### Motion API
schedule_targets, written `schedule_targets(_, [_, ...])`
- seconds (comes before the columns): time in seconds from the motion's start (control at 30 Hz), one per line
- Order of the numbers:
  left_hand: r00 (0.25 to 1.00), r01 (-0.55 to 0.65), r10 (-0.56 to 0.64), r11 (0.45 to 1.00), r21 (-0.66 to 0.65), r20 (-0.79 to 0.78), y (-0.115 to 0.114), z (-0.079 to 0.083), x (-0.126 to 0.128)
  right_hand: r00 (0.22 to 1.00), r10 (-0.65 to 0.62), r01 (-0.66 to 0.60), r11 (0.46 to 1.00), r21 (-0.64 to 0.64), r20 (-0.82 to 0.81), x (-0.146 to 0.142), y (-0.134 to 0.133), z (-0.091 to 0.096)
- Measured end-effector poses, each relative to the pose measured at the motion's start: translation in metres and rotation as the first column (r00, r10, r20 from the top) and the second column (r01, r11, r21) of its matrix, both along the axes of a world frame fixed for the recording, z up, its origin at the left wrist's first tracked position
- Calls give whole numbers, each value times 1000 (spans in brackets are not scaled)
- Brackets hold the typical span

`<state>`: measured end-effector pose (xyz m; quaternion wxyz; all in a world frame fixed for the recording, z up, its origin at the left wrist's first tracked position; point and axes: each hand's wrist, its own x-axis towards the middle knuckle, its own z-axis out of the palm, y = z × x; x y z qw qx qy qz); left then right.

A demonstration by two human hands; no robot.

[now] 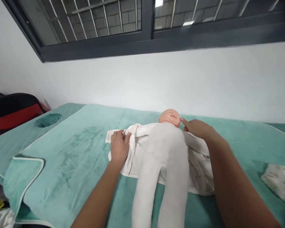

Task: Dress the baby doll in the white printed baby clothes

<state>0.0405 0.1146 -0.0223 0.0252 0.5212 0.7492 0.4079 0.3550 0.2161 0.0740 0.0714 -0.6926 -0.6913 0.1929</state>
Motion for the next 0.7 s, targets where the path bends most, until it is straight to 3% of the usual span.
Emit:
schedule_targets(0.07, [995, -7, 6, 1000, -9, -96, 1, -1, 0, 982, 116, -120, 993, -18, -148, 2, 4, -14])
schedule_targets(0.13, [989, 9, -9, 1000, 0, -148, 3, -2, -1, 962, 144, -147, 989, 7, -230, -4, 4, -21])
schedule_targets(0.23, [986, 41, -38, 999, 17, -161, 6, 0, 2, 960, 141, -147, 989, -9, -242, -17, -1, -18])
schedule_targets(0.33, [993, 56, -56, 998, -8, -99, 11, 8, 12, 937, 213, -228, 973, -23, -276, -28, -7, -12])
schedule_targets(0.53, [995, 96, -95, 995, -23, 32, 21, 33, 31, 845, 463, -432, 886, 168, -267, -63, -18, -15])
schedule_targets(0.7, [961, 259, -256, 966, -17, 99, 18, 70, 39, 860, 472, -435, 877, 203, -195, -79, -17, -25])
